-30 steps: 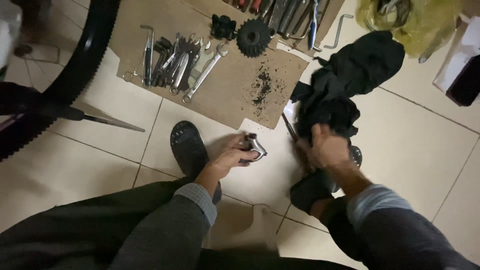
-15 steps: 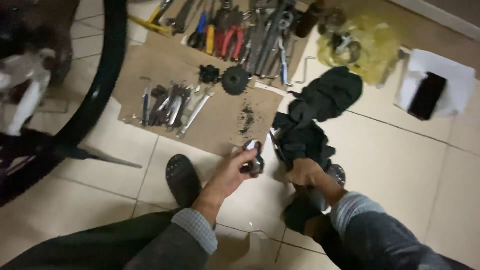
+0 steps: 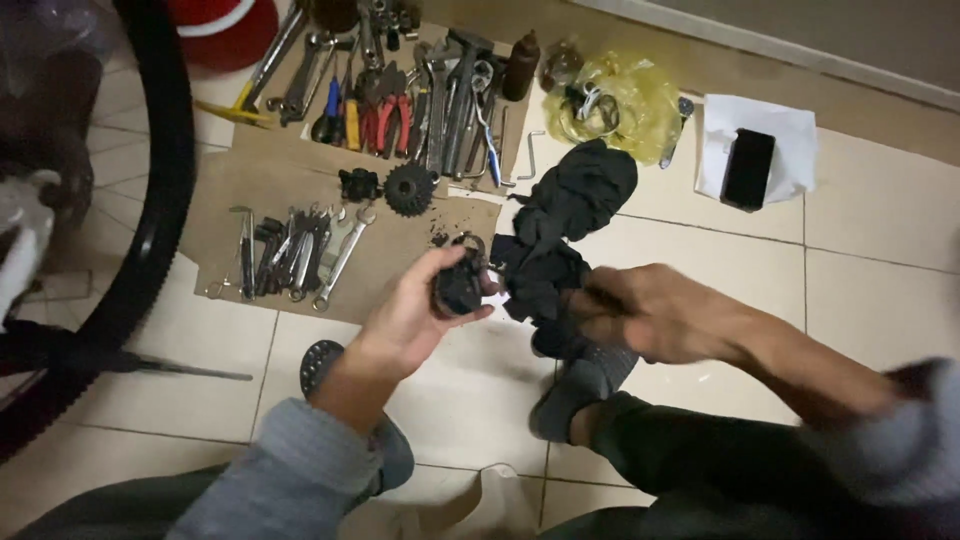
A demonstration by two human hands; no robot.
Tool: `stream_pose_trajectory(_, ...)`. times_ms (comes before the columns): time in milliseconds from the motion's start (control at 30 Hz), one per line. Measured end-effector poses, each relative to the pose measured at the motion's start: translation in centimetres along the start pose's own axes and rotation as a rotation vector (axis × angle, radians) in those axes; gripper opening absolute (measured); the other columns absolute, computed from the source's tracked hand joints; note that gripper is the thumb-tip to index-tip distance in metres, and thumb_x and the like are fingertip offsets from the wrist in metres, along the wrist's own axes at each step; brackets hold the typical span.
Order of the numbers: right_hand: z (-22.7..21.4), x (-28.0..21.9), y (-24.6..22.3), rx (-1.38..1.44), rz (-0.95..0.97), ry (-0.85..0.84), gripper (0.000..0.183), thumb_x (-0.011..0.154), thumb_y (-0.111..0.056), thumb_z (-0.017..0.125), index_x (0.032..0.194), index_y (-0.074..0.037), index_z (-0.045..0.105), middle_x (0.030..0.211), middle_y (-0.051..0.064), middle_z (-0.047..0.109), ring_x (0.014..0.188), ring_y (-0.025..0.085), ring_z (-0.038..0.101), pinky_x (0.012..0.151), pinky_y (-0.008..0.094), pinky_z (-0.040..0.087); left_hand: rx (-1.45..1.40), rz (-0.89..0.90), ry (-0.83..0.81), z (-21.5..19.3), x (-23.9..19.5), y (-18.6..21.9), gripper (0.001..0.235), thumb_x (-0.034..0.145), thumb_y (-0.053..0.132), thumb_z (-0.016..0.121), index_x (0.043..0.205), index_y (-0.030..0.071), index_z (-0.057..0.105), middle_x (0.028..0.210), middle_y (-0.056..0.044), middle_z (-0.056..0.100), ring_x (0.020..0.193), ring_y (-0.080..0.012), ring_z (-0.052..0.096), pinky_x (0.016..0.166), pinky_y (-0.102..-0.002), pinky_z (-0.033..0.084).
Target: The person sits on the floor and uses a screwdriver to scrape black residue from a bicycle cassette cog. They then wipe the cog with a black cloth and continue scraping and wiping to remove the residue.
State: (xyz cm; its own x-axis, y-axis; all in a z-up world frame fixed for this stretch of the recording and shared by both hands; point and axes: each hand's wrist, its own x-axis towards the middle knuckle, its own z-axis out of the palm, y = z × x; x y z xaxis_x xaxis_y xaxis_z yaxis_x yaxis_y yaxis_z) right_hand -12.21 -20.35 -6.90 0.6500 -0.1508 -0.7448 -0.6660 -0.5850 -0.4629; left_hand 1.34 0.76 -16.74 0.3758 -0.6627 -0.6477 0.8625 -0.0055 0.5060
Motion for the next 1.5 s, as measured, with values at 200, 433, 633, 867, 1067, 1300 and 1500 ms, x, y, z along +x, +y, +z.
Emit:
stream_pose_trajectory(200, 0.4, -8.5, -5.5, 0.194, 0.193, 0.132, 0.053, 0.087, -0.036, 0.061, 0.139, -0.027, 0.063, 0.089, 0.01, 0.076, 0.065, 0.023, 0.07, 0.057, 0.036, 0.06, 0.064, 0.052, 0.206, 4.7, -9.9, 5.6, 0.034, 0.096, 0.014, 0.054, 0.119, -0.01, 0.061, 0.106, -0.027, 0.067, 0.094, -0.0346, 0.065, 0.08, -0.04, 0.051)
stream_pose_trajectory(433, 2.0, -11.8, -7.7, 0.333, 0.298, 0.28, 0.052, 0.083, -0.029, 0.068, 0.134, -0.036, 0.079, 0.125, -0.013, 0.086, 0.107, 0.012, 0.074, 0.086, 0.028, 0.048, -0.111, 0.203, 0.122, 0.5, -9.6, 4.5, 0.024, 0.085, 0.006, 0.062, 0.101, -0.012, 0.066, 0.092, -0.025, 0.07, 0.079, -0.0379, 0.069, 0.076, -0.05, 0.059)
stream_pose_trajectory(633, 1.8, -11.2, -2.6, 0.583, -0.131, 0.598, 0.053, 0.078, 0.008, 0.068, 0.131, 0.002, 0.072, 0.076, 0.033, 0.064, 0.058, 0.038, 0.051, 0.051, 0.041, 0.034, -0.01, 0.317, -0.143, 2.0, -10.4, 6.6, 0.029, 0.085, 0.013, 0.061, 0.1, -0.011, 0.068, 0.093, -0.027, 0.071, 0.085, -0.0356, 0.07, 0.078, -0.042, 0.057)
stream_pose_trajectory(867, 1.3, -10.1, 6.1, 0.553, -0.483, 0.699, 0.063, 0.071, 0.004, 0.062, 0.134, 0.01, 0.063, 0.057, 0.034, 0.056, 0.043, 0.038, 0.049, 0.04, 0.04, 0.038, -0.124, 0.42, -0.379, 2.3, -9.5, 7.9, 0.035, 0.09, 0.022, 0.062, 0.106, -0.009, 0.063, 0.092, -0.022, 0.068, 0.086, -0.0298, 0.066, 0.085, -0.047, 0.059)
stream_pose_trajectory(1067, 1.8, -10.0, 6.3, 0.561, -0.553, 0.674, 0.06, 0.072, -0.003, 0.063, 0.131, 0.008, 0.066, 0.051, 0.028, 0.055, 0.04, 0.032, 0.049, 0.04, 0.035, 0.038, -0.184, 0.395, -0.345, 2.4, -9.4, 8.0, 0.033, 0.084, 0.013, 0.064, 0.106, -0.011, 0.061, 0.092, -0.023, 0.062, 0.086, -0.0275, 0.063, 0.088, -0.051, 0.059)
stream_pose_trajectory(1300, 2.0, -10.4, 5.1, 0.567, -0.457, 0.692, 0.059, 0.071, 0.003, 0.062, 0.129, 0.012, 0.068, 0.055, 0.034, 0.056, 0.043, 0.038, 0.049, 0.039, 0.04, 0.037, 0.019, 0.474, -0.276, 1.6, -9.3, 8.3, 0.029, 0.085, 0.02, 0.065, 0.098, -0.005, 0.072, 0.101, -0.022, 0.071, 0.091, -0.0304, 0.07, 0.071, -0.036, 0.055)
stream_pose_trajectory(1500, 2.1, -10.3, 4.9, 0.565, -0.341, 0.713, 0.056, 0.074, 0.011, 0.062, 0.13, 0.015, 0.066, 0.066, 0.04, 0.056, 0.05, 0.046, 0.05, 0.038, 0.046, 0.036, 0.134, 0.509, -0.328, 1.8, -9.7, 8.4, 0.035, 0.087, 0.02, 0.063, 0.109, -0.006, 0.068, 0.103, -0.019, 0.068, 0.097, -0.0255, 0.063, 0.075, -0.033, 0.054)
